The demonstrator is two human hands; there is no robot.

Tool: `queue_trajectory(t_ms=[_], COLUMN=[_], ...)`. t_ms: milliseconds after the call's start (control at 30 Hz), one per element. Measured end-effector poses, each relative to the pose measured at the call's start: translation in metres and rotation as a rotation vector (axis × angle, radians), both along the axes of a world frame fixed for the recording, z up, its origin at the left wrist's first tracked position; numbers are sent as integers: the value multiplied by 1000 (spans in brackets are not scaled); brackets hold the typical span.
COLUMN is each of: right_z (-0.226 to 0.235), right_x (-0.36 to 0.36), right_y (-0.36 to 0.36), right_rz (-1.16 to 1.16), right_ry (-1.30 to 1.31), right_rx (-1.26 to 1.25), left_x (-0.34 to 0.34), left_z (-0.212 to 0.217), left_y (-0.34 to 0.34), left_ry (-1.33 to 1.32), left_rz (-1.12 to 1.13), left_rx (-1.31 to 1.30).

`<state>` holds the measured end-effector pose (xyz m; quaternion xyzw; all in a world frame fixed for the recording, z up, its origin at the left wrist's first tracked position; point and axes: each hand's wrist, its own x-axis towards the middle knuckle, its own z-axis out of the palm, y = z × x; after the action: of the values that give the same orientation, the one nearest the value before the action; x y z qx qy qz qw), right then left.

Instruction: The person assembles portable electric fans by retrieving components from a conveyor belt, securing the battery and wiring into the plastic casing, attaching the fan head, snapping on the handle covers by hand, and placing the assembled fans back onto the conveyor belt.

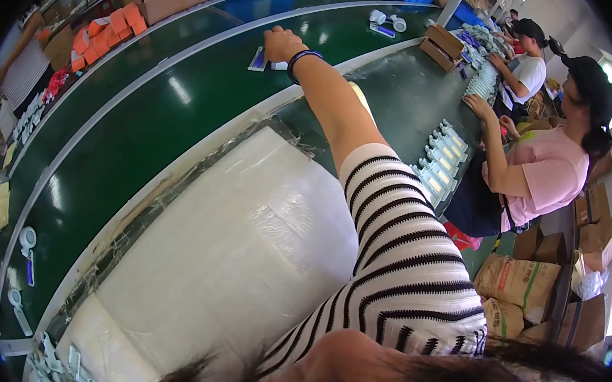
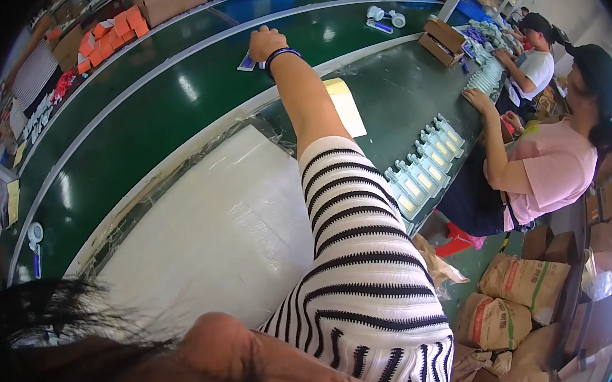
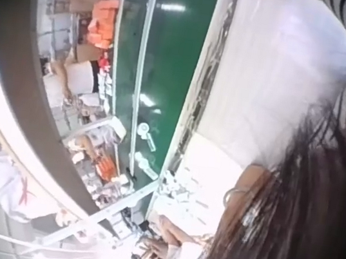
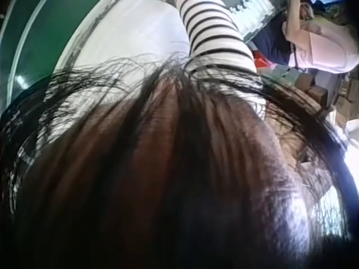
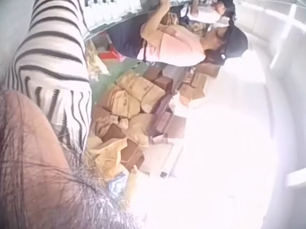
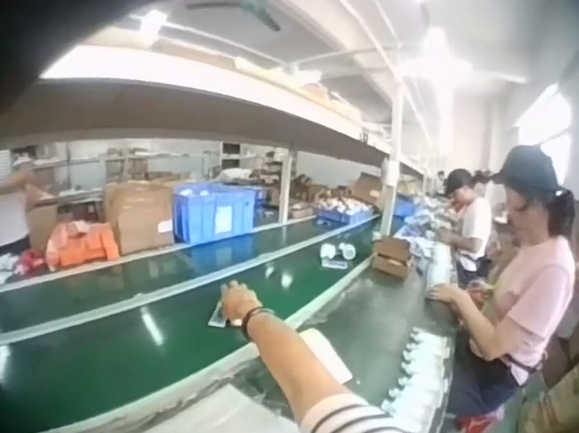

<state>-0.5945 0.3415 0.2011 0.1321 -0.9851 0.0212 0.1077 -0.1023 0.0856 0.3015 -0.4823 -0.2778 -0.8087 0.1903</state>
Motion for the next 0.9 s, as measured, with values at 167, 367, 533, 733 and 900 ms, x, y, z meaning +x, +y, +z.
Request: queue_trajectory(t_ms=[167, 367, 533, 733, 900], right_z=[0, 1, -17, -28, -26], right_x=[-17, -2, -31, 7, 49], right_y=[8, 7, 32, -1, -11], right_rz=[-164, -203, -48, 334, 357], right_ry=[-110, -76, -130, -138, -519], right_rx=[-200, -74, -304, -448, -961], left_x=[-1, 3, 2, 30, 17], left_z=[8, 9, 24, 40, 24], left_y=[-4, -8, -5, 14, -39], left_ry=[107, 205, 301, 260, -76], left_rz=[-27, -5, -36, 176, 1042], left_rx=[-53, -107, -183, -152, -1015])
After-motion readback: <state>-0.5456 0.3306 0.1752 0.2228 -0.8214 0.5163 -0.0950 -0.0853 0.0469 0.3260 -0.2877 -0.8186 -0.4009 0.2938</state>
